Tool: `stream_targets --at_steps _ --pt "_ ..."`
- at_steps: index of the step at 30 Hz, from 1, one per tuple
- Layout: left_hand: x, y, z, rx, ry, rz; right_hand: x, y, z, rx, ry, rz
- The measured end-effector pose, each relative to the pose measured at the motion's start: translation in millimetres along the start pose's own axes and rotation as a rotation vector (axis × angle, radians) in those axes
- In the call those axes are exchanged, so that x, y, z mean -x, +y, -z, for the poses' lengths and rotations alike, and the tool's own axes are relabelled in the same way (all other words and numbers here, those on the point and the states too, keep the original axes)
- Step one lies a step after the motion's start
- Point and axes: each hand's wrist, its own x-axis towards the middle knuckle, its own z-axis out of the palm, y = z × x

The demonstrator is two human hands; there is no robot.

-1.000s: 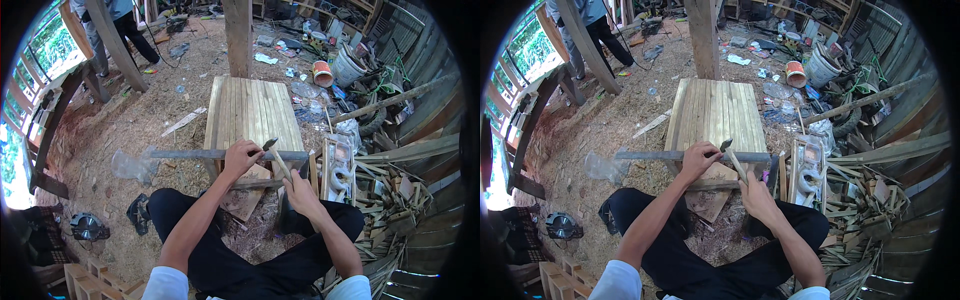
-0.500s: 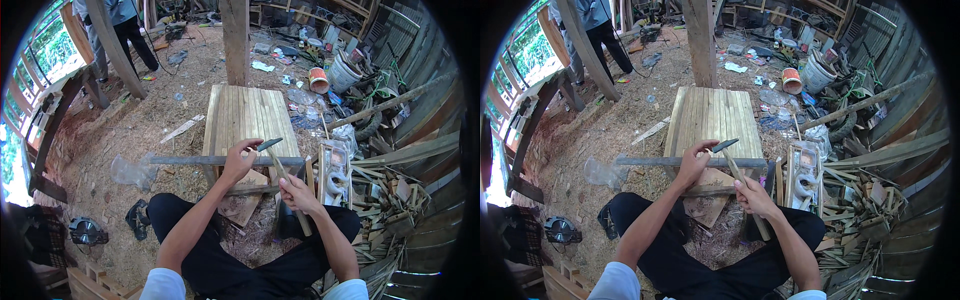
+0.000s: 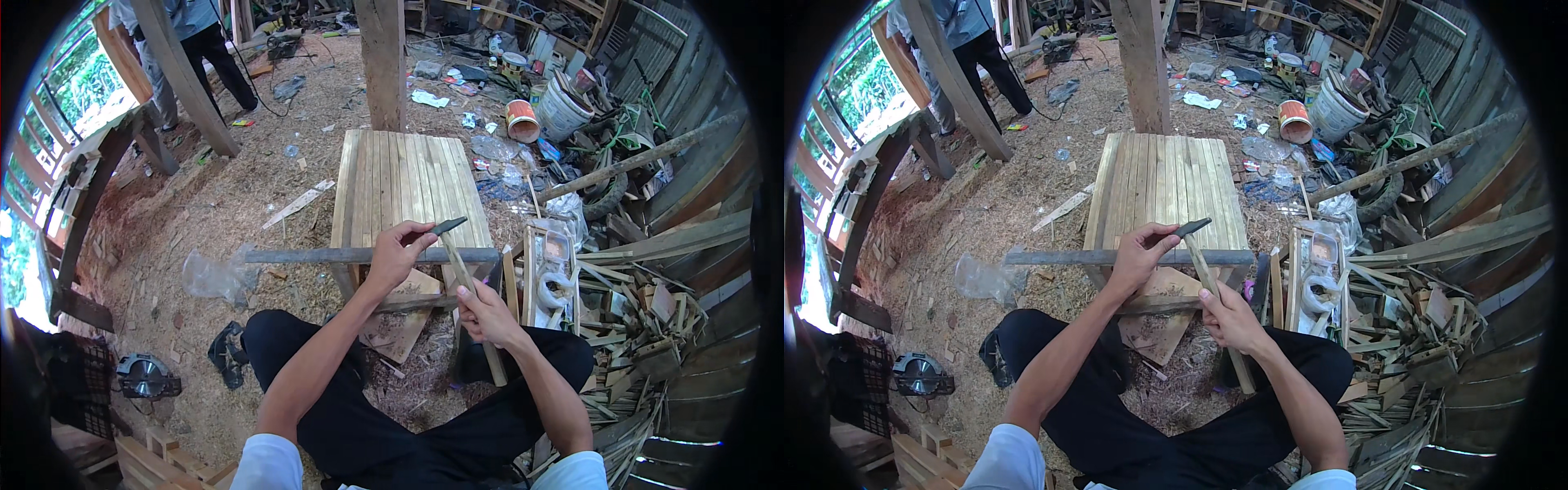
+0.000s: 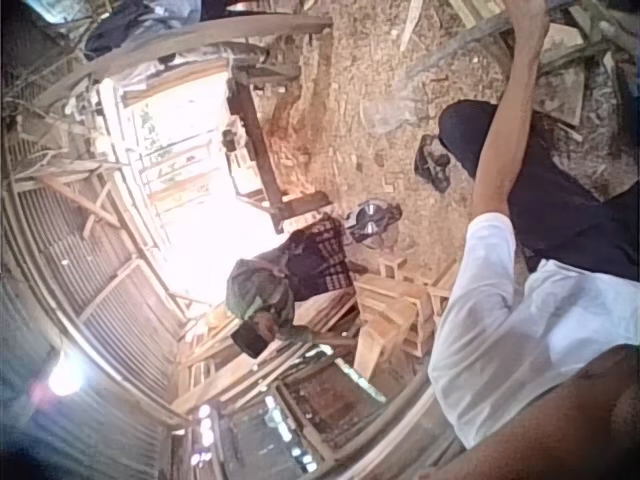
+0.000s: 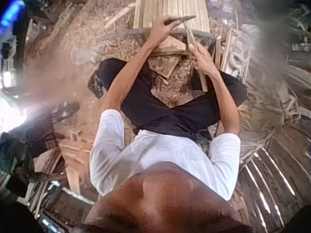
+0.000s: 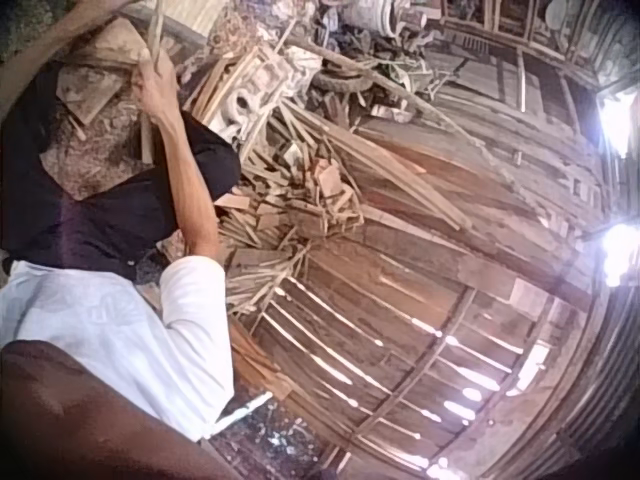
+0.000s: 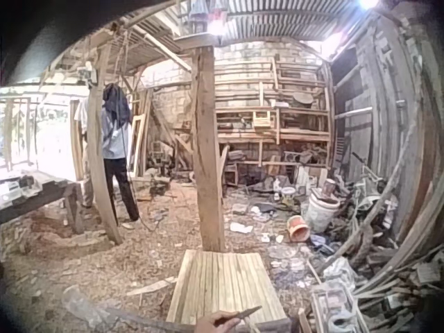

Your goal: Hammering nails and using a saw to assemble and trim a small wooden stool.

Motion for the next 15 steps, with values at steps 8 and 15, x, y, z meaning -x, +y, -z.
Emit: stream_targets --at_steps 8,15 --pt "3.9 -14.3 12.5 -0.526 0.077 -0.305 -8.1 4.5 2.2 0.779 0.398 0.228" --pt "0.7 -39.5 15.9 -0.705 0.001 -0.309 -5.2 1.2 -11.7 0.801 0.443 0.347"
